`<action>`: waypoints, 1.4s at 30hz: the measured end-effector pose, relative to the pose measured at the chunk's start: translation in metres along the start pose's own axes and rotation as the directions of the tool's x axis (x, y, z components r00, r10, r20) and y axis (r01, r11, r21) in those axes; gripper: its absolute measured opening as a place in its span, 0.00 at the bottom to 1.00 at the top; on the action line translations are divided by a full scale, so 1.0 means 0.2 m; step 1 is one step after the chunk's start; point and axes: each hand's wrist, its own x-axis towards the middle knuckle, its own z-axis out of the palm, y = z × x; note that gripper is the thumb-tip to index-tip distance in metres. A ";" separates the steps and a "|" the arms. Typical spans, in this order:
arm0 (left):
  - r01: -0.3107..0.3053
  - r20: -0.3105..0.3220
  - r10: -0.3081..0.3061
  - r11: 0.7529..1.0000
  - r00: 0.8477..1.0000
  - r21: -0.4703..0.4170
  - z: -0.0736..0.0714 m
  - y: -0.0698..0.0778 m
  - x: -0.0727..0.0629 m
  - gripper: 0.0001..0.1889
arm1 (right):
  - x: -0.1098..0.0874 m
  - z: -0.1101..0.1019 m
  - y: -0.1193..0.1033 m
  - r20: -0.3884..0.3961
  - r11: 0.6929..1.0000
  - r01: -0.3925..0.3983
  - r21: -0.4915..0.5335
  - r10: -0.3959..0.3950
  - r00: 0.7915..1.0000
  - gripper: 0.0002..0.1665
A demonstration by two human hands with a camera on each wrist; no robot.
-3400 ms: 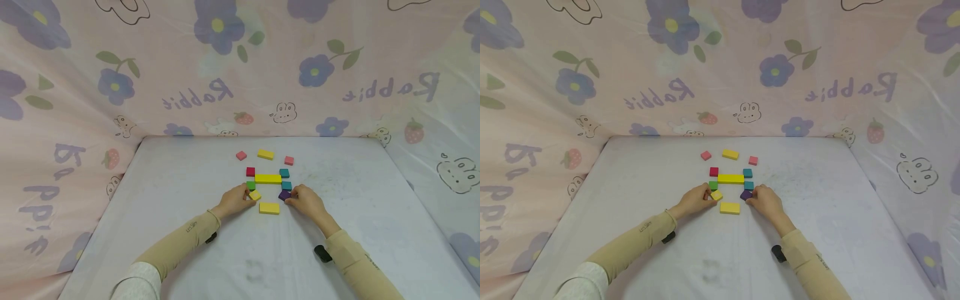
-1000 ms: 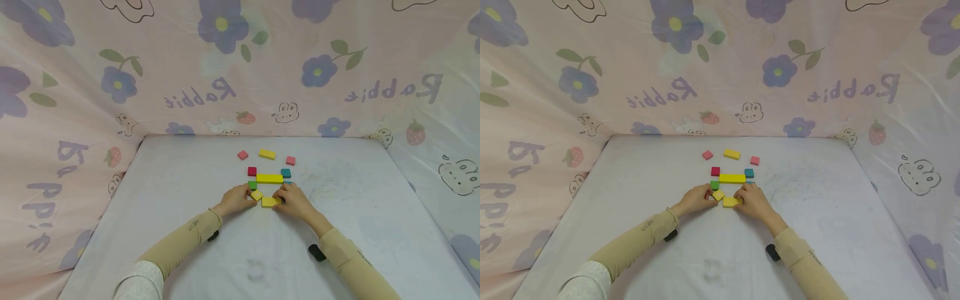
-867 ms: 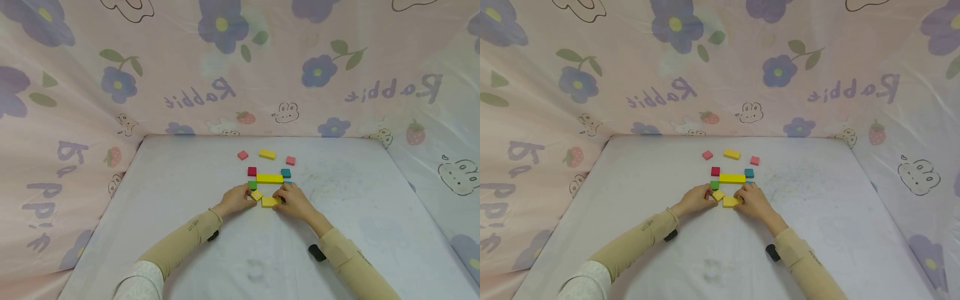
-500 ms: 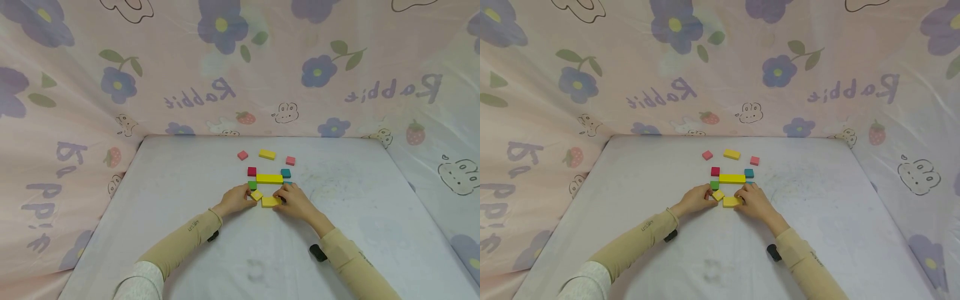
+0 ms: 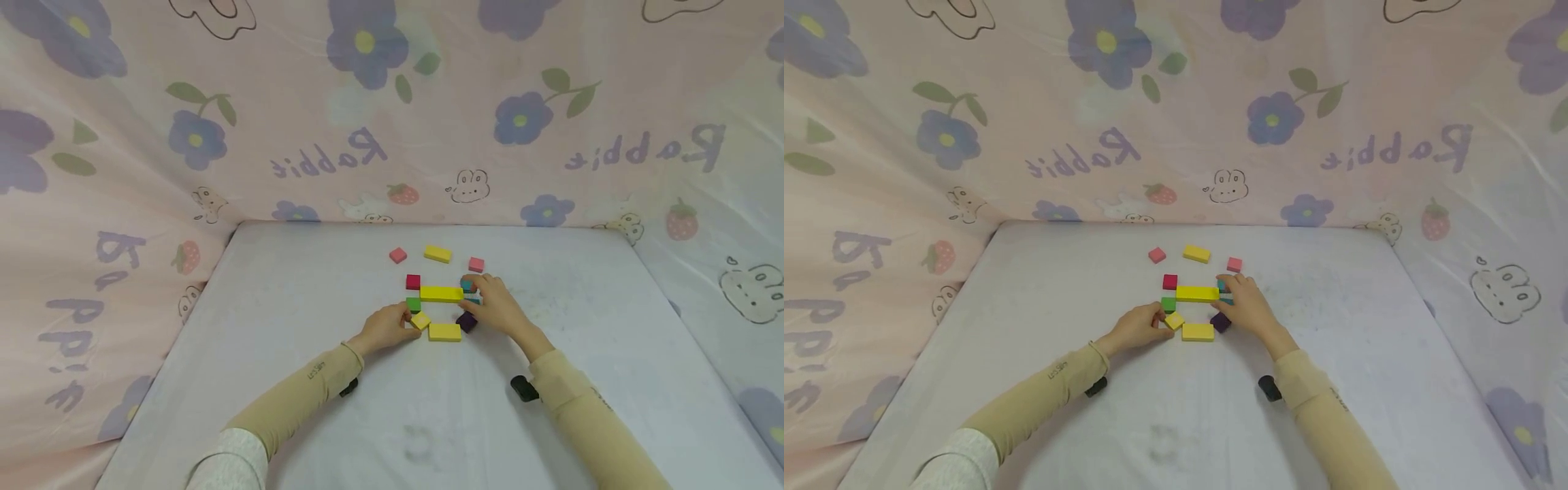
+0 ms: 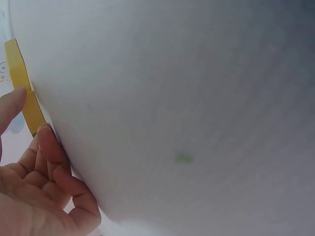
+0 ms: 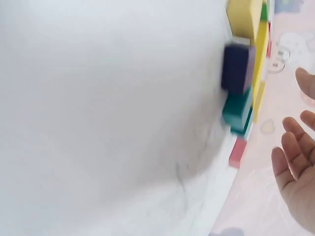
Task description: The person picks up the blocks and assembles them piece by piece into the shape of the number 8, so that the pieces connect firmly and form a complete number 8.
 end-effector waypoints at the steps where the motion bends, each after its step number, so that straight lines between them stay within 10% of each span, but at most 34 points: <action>1: 0.003 0.002 -0.003 1.000 1.000 0.001 0.00 0.00 0.00 0.17 | 0.01 -0.01 0.02 -0.005 1.000 -0.015 0.004 0.016 1.000 0.32; 13: -0.008 0.007 0.008 1.000 1.000 0.005 0.00 -0.01 0.00 0.17 | 0.20 -0.12 0.15 -0.047 0.975 -0.213 0.070 0.216 0.975 0.27; 26: -0.017 0.010 0.018 0.999 1.000 -0.029 0.00 -0.01 0.01 0.18 | 0.32 0.01 0.26 0.071 0.825 -0.468 0.316 0.472 0.879 0.30; 42: -0.014 0.014 0.015 1.000 1.000 -0.028 -0.01 -0.01 0.01 0.18 | 0.34 0.07 0.27 0.020 0.805 -0.482 0.345 0.508 0.861 0.24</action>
